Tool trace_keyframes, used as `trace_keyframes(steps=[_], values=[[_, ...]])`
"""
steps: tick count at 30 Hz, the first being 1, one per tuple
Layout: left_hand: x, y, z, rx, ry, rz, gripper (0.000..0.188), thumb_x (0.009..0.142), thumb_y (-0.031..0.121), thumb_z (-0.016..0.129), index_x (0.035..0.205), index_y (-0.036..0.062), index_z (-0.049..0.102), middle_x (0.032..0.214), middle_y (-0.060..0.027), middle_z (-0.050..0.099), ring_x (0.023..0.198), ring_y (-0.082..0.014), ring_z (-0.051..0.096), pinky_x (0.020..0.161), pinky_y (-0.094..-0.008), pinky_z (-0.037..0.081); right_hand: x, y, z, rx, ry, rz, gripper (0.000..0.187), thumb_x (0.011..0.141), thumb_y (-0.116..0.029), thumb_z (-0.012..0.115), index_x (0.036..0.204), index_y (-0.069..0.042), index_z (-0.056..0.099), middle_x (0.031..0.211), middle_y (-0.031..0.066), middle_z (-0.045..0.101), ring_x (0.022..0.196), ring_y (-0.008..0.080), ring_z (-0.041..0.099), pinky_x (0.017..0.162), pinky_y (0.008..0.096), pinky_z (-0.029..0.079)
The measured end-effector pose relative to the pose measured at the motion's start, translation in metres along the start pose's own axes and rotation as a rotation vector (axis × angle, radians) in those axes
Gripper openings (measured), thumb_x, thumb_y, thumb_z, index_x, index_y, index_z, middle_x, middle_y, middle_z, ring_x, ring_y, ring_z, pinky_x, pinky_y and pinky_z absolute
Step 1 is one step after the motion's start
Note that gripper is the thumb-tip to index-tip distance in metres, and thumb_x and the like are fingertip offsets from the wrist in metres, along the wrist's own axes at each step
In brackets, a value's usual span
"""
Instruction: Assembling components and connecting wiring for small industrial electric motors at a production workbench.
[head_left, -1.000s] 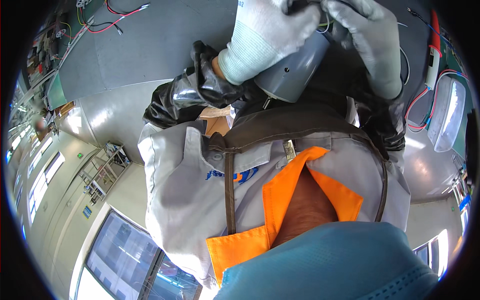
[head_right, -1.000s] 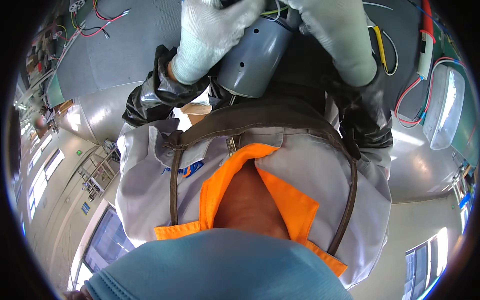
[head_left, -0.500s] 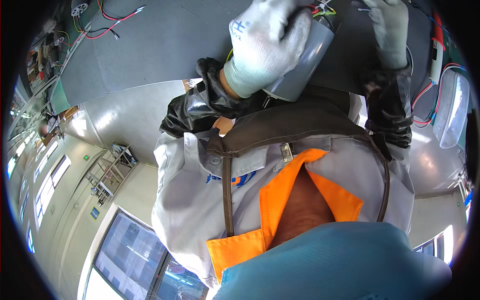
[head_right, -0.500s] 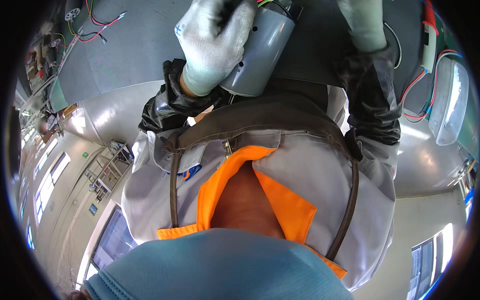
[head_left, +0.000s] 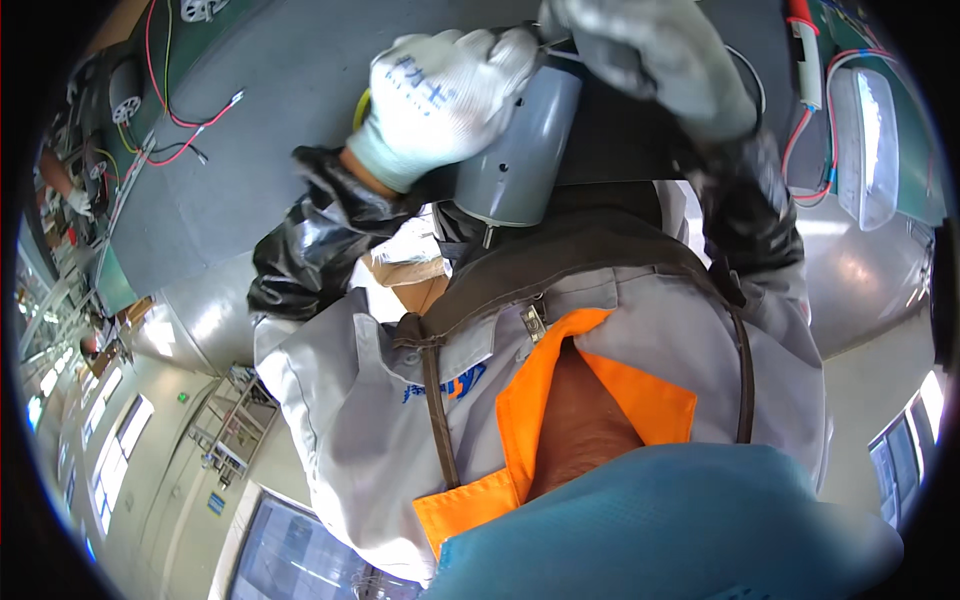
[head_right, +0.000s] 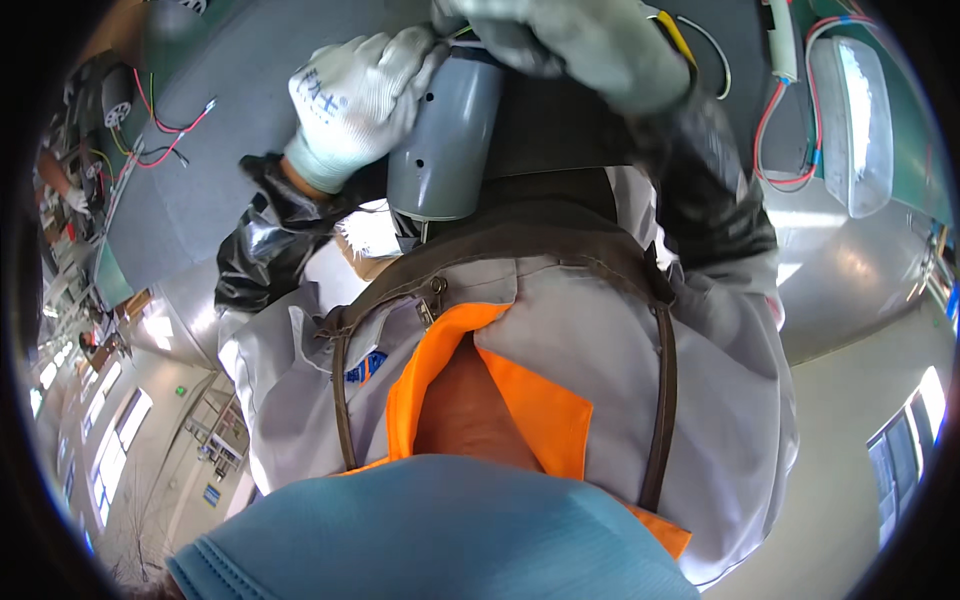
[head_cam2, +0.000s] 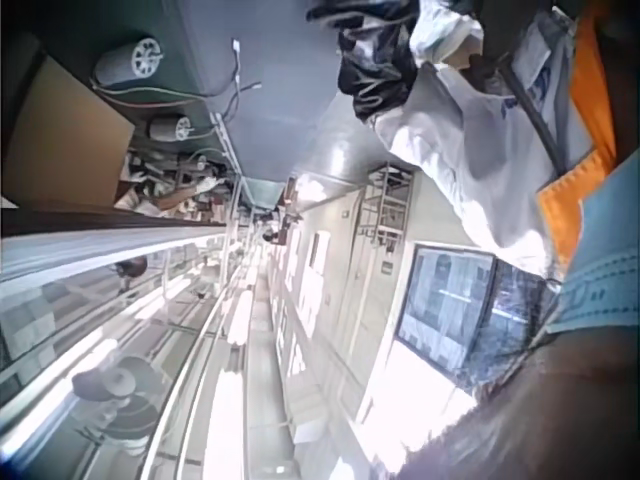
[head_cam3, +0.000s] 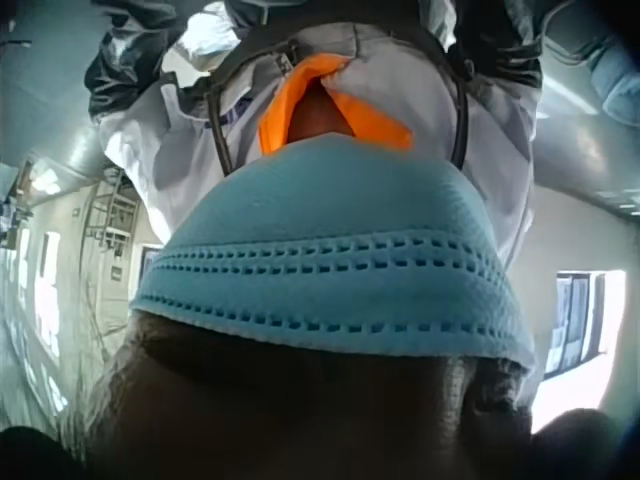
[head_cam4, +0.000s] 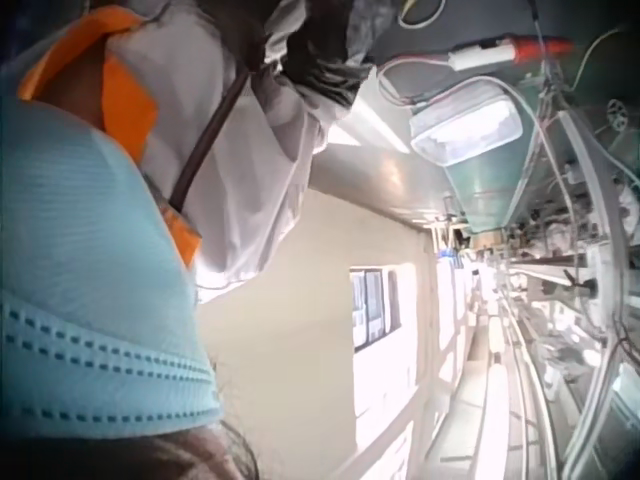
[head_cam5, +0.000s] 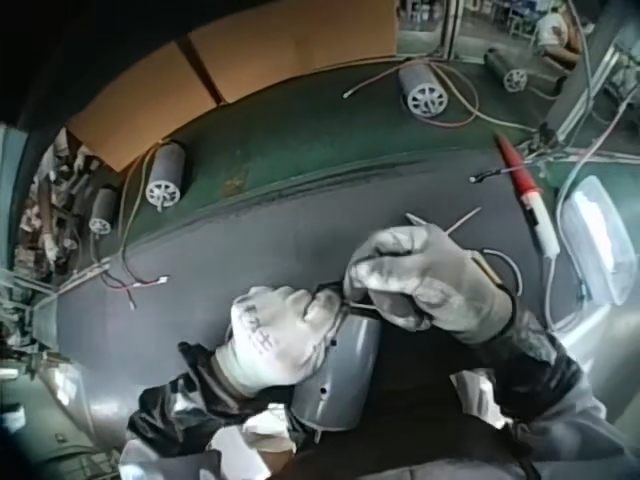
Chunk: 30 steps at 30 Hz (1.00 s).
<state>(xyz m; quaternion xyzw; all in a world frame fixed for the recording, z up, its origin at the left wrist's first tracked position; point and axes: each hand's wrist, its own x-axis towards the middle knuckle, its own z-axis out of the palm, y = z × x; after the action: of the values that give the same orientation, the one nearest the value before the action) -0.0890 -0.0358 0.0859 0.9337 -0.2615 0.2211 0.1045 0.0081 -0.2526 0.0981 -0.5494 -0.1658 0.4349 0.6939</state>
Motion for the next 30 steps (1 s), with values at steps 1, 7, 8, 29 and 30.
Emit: trace_keyframes(steps=[1,7,8,29,30], values=[[-0.004,-0.003,-0.009,0.096,-0.085,0.05,0.013,0.087,0.021,0.076,0.095,0.0137,0.07,0.062,-0.0025,0.058,0.053,-0.022,0.061,0.048,-0.0366,0.049,-0.01,-0.006,0.017,0.028,0.173,0.087,0.019,0.1,-0.015,0.063,0.101,0.004,0.068,0.069,0.0029,0.06,0.047,0.0077,0.049,0.043,0.0235,0.035],[0.015,0.017,-0.001,-0.167,-0.12,0.245,0.038,0.068,0.019,0.069,0.103,0.006,0.061,0.072,-0.0036,0.059,0.058,-0.0216,0.063,0.049,-0.0365,0.049,0.039,-0.016,0.007,0.129,-0.06,-0.281,0.016,0.098,-0.013,0.066,0.095,0.003,0.066,0.062,-0.0019,0.051,0.046,0.005,0.041,0.043,0.0225,0.028],[0.02,0.019,0.0,-0.175,-0.17,0.264,0.04,0.07,0.02,0.068,0.107,0.0056,0.059,0.077,-0.0049,0.06,0.062,-0.0223,0.064,0.05,-0.0367,0.049,0.049,-0.014,0.027,0.073,0.005,-0.195,0.017,0.099,-0.014,0.065,0.093,0.002,0.065,0.059,-0.002,0.049,0.046,0.0053,0.041,0.044,0.0224,0.029],[0.036,-0.026,0.005,-1.415,-0.189,-0.287,0.036,0.107,0.017,0.054,0.124,-0.0152,0.058,0.123,-0.0183,0.07,0.109,-0.0194,0.07,0.095,-0.0272,0.054,-0.177,0.071,-0.04,-1.723,0.587,0.14,0.064,0.086,0.006,0.062,0.146,-0.013,0.053,0.132,0.0175,0.062,0.115,0.0429,0.059,0.097,0.0469,0.052],[0.033,-0.026,0.004,-1.551,-0.151,-0.423,0.034,0.104,0.014,0.055,0.124,-0.0143,0.059,0.123,-0.0184,0.07,0.111,-0.0201,0.069,0.096,-0.0292,0.054,-0.179,0.071,-0.044,-1.726,0.583,0.133,0.064,0.086,0.006,0.062,0.146,-0.013,0.053,0.132,0.0175,0.062,0.115,0.0429,0.059,0.097,0.0469,0.052]])
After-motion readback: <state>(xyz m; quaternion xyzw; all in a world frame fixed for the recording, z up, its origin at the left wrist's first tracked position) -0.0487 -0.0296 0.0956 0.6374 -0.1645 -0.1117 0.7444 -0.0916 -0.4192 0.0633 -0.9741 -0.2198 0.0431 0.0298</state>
